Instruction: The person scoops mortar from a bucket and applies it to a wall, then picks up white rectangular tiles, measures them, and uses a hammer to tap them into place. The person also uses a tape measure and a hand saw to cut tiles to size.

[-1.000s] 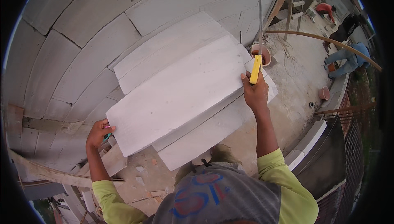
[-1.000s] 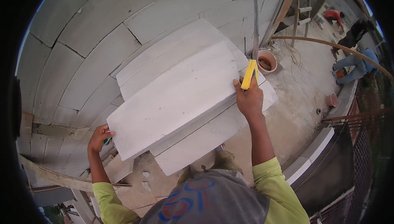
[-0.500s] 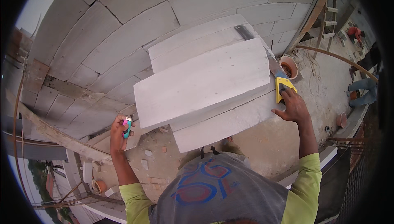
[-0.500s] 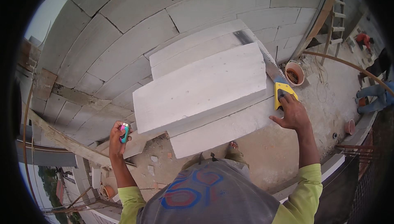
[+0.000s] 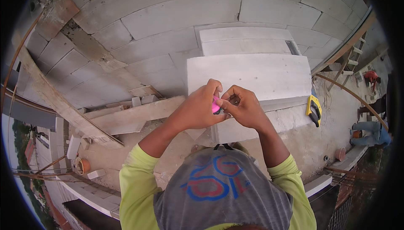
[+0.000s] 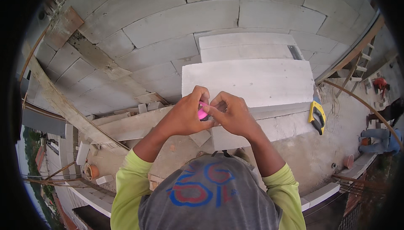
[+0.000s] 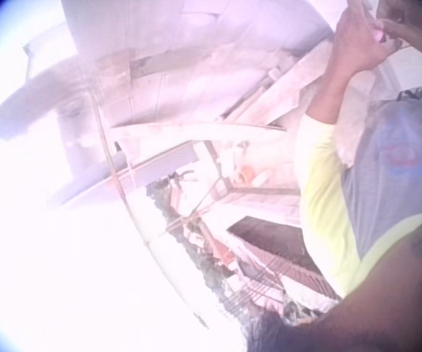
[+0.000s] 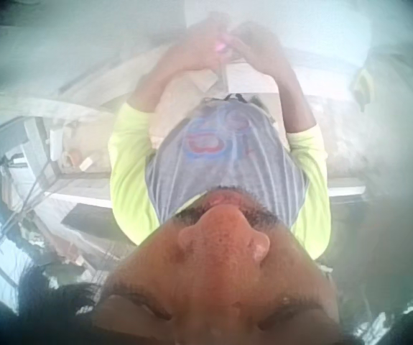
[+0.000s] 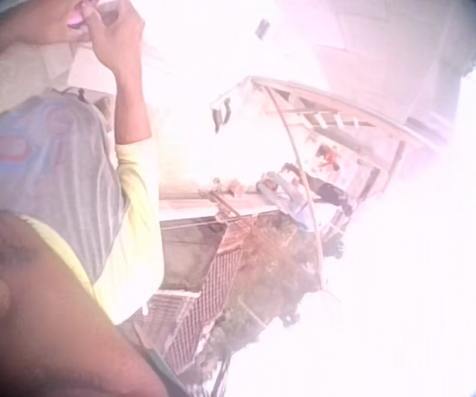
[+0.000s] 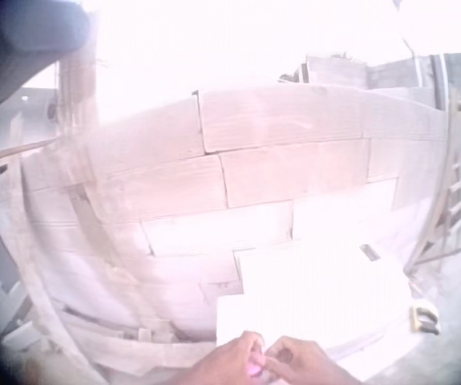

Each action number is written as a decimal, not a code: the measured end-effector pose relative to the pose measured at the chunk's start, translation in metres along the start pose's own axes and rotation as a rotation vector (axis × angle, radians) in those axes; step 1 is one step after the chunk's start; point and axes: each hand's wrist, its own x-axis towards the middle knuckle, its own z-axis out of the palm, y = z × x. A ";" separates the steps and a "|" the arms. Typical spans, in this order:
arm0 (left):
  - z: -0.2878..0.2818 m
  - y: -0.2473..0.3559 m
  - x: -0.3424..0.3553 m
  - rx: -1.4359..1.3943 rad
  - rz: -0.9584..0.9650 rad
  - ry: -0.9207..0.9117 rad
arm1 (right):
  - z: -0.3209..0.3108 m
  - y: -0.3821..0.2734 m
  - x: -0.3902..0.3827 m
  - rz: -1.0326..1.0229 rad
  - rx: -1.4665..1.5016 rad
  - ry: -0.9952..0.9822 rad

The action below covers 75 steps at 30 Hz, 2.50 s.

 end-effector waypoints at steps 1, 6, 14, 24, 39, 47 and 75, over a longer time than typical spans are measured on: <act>-0.009 -0.007 -0.002 0.010 -0.018 -0.004 | 0.005 0.000 0.007 0.011 0.003 -0.005; -0.053 -0.042 0.007 0.135 0.047 0.028 | 0.014 0.013 0.044 -0.111 0.151 -0.099; -0.162 -0.165 0.062 0.182 -0.569 -0.460 | -0.200 0.053 0.070 0.041 0.311 0.263; -0.177 -0.172 0.080 0.231 -0.774 -0.605 | -0.263 0.094 0.076 0.159 -0.007 0.468; -0.158 -0.156 0.097 0.231 -0.762 -0.585 | -0.269 0.132 0.072 0.058 0.055 0.536; -0.151 -0.144 0.120 0.283 -0.699 -0.634 | -0.275 0.135 0.070 0.057 0.030 0.550; -0.136 -0.153 0.172 0.205 -0.847 -0.519 | -0.287 0.141 0.087 -0.225 -0.928 0.656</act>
